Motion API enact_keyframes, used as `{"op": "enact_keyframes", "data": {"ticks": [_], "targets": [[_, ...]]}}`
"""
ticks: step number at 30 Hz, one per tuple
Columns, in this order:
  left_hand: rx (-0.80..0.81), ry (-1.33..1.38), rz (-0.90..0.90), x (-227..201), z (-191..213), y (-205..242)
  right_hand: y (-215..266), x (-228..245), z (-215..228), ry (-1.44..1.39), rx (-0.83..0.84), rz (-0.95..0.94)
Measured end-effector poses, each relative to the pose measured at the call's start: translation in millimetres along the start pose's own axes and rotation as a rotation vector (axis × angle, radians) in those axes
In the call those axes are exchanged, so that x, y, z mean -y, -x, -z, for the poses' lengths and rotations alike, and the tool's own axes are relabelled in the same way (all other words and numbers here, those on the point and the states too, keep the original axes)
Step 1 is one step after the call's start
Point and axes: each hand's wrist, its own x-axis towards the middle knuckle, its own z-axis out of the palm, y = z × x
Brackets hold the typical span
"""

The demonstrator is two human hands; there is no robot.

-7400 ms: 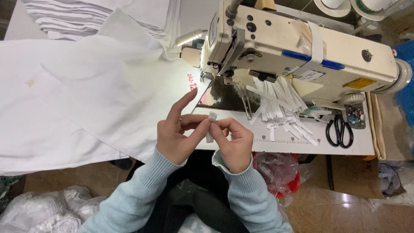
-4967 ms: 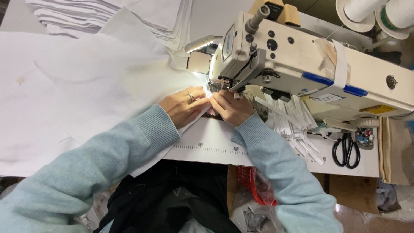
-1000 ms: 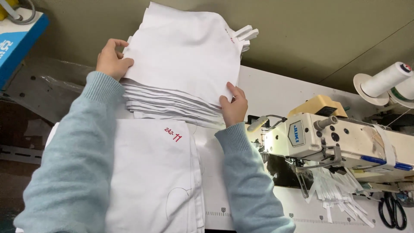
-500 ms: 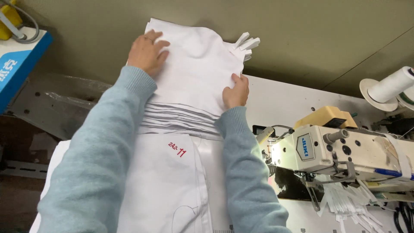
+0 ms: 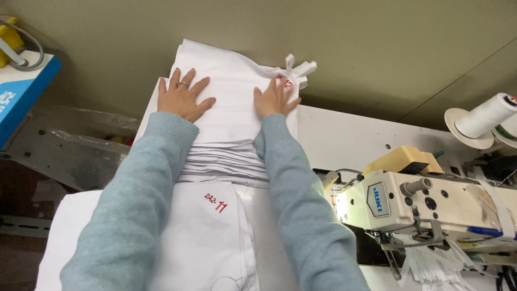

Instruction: Sewing small white fabric strips onto larger white fabric pieces using an industrial sewing machine and stacking the finished items.

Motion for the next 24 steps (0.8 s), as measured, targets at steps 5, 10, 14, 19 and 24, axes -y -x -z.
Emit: {"op": "enact_keyframes", "data": {"ticks": [5, 10, 14, 19, 24], "targets": [[-0.004, -0.006, 0.013, 1, 0, -2, 28, -3, 12, 0.044, -0.094, 0.036], [0.018, -0.007, 0.065, -11, 21, 9, 26, -25, 0, 0.017, -0.039, -0.043], [-0.100, -0.374, 0.103, -22, -16, 0, 110, -50, -6, -0.018, -0.108, 0.192], [-0.466, -0.150, -0.186, -35, -7, 81, 221, -90, -10, -0.488, -0.197, 0.548], [-0.057, 0.185, -0.188, -5, 6, 211, 255, -90, -17, -0.507, 0.253, 0.264]]}}
